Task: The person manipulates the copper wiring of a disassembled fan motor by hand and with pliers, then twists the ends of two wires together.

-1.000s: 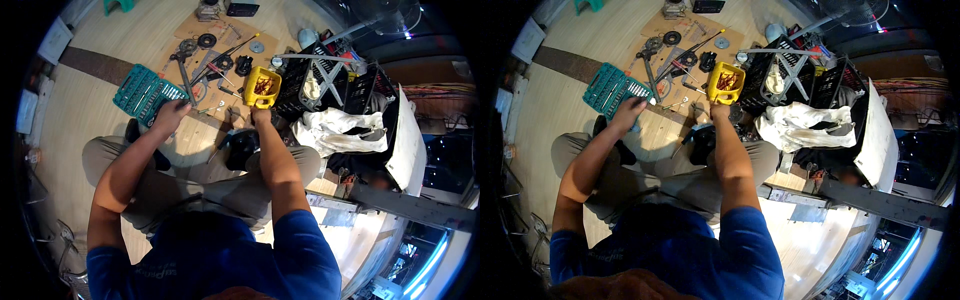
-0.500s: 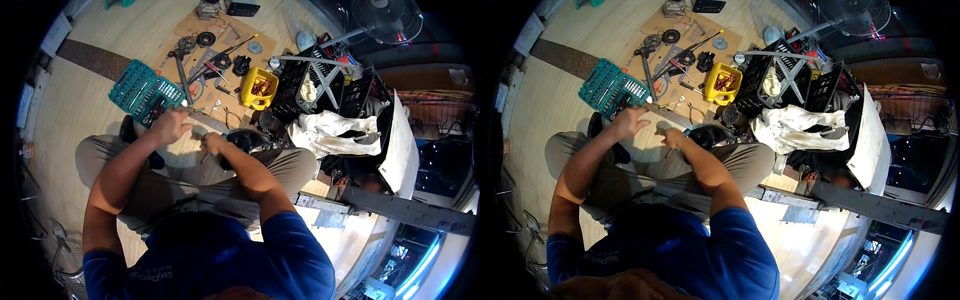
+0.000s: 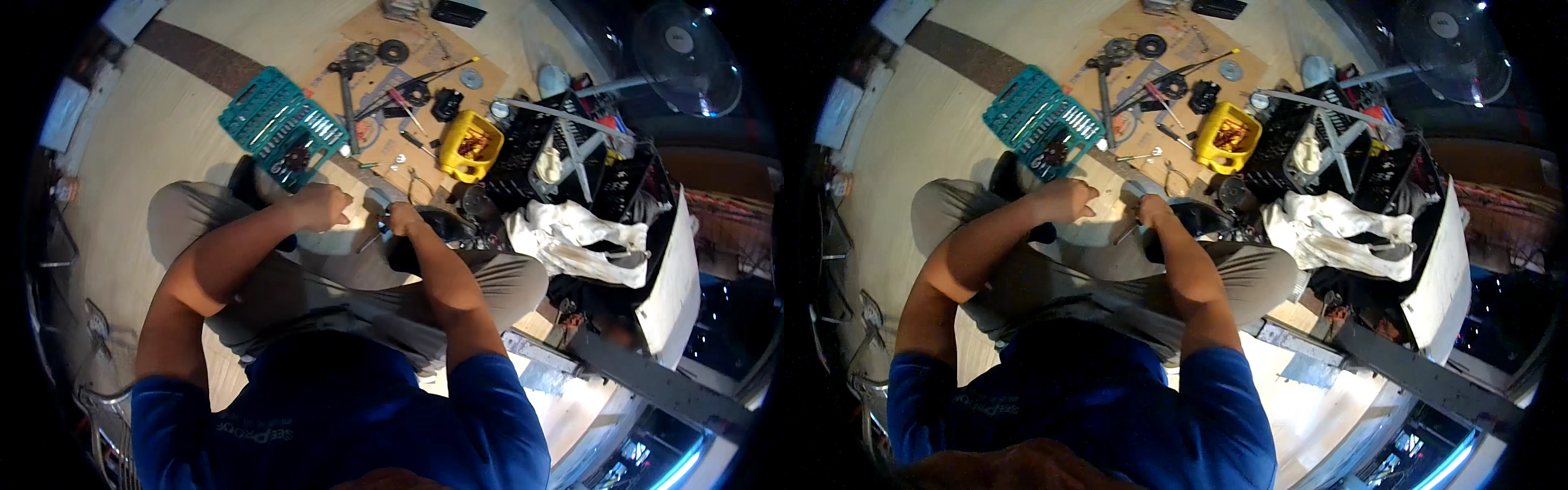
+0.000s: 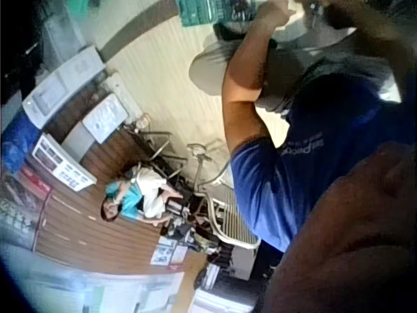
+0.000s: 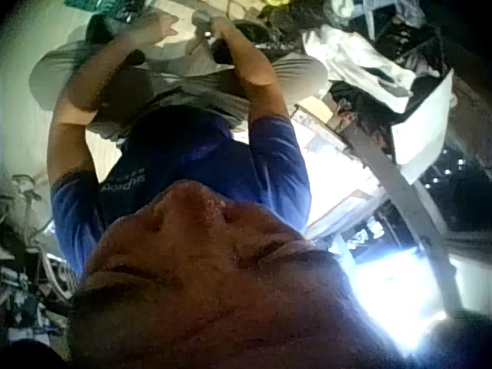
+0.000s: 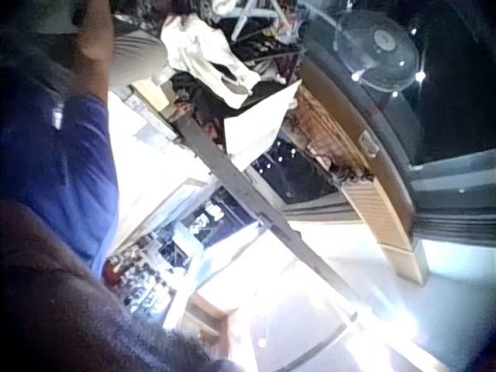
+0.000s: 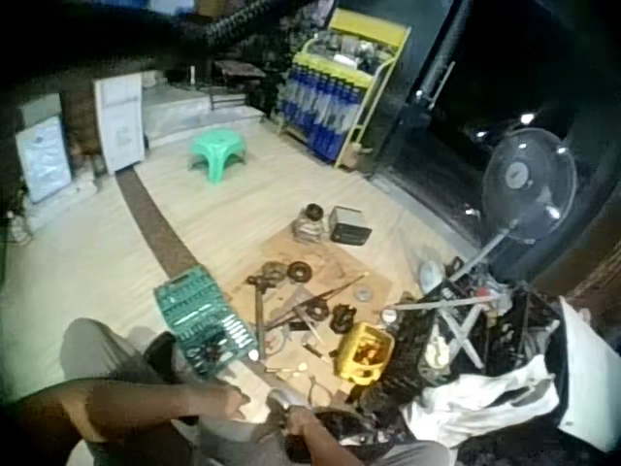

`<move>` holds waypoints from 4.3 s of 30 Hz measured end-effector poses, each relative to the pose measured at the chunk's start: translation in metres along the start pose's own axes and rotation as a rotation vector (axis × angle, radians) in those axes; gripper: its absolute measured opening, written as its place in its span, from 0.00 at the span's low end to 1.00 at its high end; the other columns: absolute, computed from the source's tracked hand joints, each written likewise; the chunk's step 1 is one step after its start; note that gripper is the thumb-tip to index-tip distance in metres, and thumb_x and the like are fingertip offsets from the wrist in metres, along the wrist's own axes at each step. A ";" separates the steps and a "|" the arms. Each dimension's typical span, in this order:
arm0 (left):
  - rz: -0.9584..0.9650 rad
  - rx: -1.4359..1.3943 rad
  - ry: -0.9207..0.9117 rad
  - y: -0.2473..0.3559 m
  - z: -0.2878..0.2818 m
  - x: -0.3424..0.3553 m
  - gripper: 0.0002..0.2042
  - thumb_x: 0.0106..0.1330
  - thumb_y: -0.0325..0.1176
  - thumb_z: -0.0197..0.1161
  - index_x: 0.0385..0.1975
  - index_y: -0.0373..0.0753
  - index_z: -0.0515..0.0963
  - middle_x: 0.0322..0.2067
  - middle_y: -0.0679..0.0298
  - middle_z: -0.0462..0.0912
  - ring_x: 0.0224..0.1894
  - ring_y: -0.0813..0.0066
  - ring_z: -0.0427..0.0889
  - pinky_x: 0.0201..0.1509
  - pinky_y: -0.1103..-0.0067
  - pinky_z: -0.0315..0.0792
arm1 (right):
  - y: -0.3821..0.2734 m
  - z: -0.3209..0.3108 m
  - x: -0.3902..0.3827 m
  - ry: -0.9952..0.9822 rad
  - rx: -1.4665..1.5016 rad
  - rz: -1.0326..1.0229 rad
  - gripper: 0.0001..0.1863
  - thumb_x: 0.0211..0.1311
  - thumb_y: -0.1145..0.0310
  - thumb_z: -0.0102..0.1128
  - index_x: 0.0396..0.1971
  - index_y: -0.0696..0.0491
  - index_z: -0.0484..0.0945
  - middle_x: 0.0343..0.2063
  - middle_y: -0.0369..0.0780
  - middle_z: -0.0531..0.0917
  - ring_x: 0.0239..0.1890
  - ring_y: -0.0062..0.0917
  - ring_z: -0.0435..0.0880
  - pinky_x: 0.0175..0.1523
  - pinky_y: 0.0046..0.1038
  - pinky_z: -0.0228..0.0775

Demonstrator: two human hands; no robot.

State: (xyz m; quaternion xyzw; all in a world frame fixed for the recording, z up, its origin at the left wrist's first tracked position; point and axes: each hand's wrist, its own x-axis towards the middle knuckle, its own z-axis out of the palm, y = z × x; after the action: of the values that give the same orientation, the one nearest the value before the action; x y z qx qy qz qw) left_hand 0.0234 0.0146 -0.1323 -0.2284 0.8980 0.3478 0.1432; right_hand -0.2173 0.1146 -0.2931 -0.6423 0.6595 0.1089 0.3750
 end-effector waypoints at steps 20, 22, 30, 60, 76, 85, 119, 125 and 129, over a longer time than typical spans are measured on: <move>-0.930 -0.268 0.597 -0.256 0.083 0.047 0.23 0.53 0.45 0.65 0.43 0.33 0.78 0.43 0.45 0.80 0.48 0.50 0.78 0.51 0.67 0.71 | -0.047 -0.245 -0.142 0.495 0.029 -0.094 0.23 0.59 0.58 0.61 0.45 0.62 0.75 0.35 0.54 0.81 0.42 0.47 0.80 0.45 0.37 0.71; -0.946 -0.403 0.558 -0.233 0.092 0.064 0.28 0.51 0.46 0.67 0.48 0.33 0.76 0.43 0.44 0.80 0.48 0.51 0.78 0.52 0.67 0.71 | -0.049 -0.248 -0.146 0.359 0.191 -0.193 0.18 0.58 0.60 0.60 0.39 0.60 0.76 0.33 0.53 0.81 0.40 0.48 0.79 0.46 0.42 0.70; -0.884 -0.232 0.627 -0.226 0.121 0.092 0.47 0.42 0.46 0.76 0.61 0.35 0.56 0.54 0.42 0.67 0.56 0.44 0.69 0.59 0.66 0.67 | -0.042 -0.250 -0.139 0.335 0.073 -0.110 0.15 0.58 0.62 0.60 0.34 0.60 0.75 0.33 0.53 0.80 0.40 0.46 0.80 0.44 0.42 0.71; 0.263 -1.926 0.279 0.034 -0.164 -0.021 0.40 0.60 0.69 0.36 0.55 0.36 0.68 0.44 0.46 0.76 0.42 0.49 0.77 0.37 0.65 0.69 | -0.071 -0.242 -0.137 0.443 0.094 -0.333 0.18 0.55 0.59 0.61 0.35 0.60 0.76 0.31 0.54 0.80 0.39 0.49 0.79 0.45 0.43 0.70; 0.354 -1.915 0.413 0.010 -0.137 -0.007 0.40 0.60 0.71 0.34 0.50 0.39 0.72 0.44 0.45 0.76 0.41 0.52 0.75 0.36 0.64 0.68 | -0.091 -0.227 -0.093 0.548 -0.016 -0.395 0.15 0.55 0.60 0.62 0.30 0.58 0.79 0.31 0.51 0.81 0.39 0.46 0.80 0.45 0.43 0.72; 0.303 -1.998 0.484 0.020 -0.145 -0.006 0.40 0.59 0.72 0.32 0.44 0.38 0.74 0.31 0.51 0.76 0.29 0.61 0.71 0.31 0.71 0.61 | -0.091 -0.227 -0.078 0.442 -0.074 -0.329 0.15 0.55 0.61 0.62 0.32 0.60 0.79 0.36 0.50 0.81 0.43 0.44 0.80 0.49 0.40 0.71; 0.349 -1.930 0.483 0.005 -0.132 -0.005 0.37 0.62 0.68 0.34 0.48 0.39 0.73 0.42 0.51 0.78 0.39 0.57 0.77 0.39 0.66 0.70 | -0.109 -0.238 -0.094 0.606 0.254 -0.601 0.11 0.57 0.67 0.59 0.34 0.60 0.78 0.29 0.51 0.80 0.35 0.46 0.80 0.42 0.40 0.72; 0.243 -1.983 0.469 0.012 -0.126 0.000 0.36 0.64 0.65 0.31 0.52 0.38 0.70 0.50 0.48 0.75 0.44 0.53 0.76 0.44 0.63 0.70 | -0.118 -0.237 -0.094 0.651 0.708 -0.582 0.15 0.58 0.67 0.61 0.42 0.60 0.77 0.28 0.50 0.81 0.29 0.38 0.81 0.36 0.31 0.72; 0.117 -1.928 0.526 0.023 -0.125 0.001 0.35 0.66 0.62 0.31 0.54 0.37 0.70 0.53 0.50 0.73 0.51 0.54 0.74 0.49 0.62 0.69 | -0.123 -0.240 -0.100 0.718 0.742 -0.557 0.20 0.57 0.65 0.64 0.46 0.61 0.75 0.28 0.49 0.81 0.27 0.30 0.80 0.36 0.26 0.72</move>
State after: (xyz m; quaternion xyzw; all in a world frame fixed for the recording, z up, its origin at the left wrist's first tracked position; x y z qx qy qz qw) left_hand -0.0018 -0.0569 -0.0305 -0.2722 0.2451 0.8724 -0.3238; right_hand -0.1990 0.0218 -0.0212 -0.6138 0.5455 -0.4563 0.3426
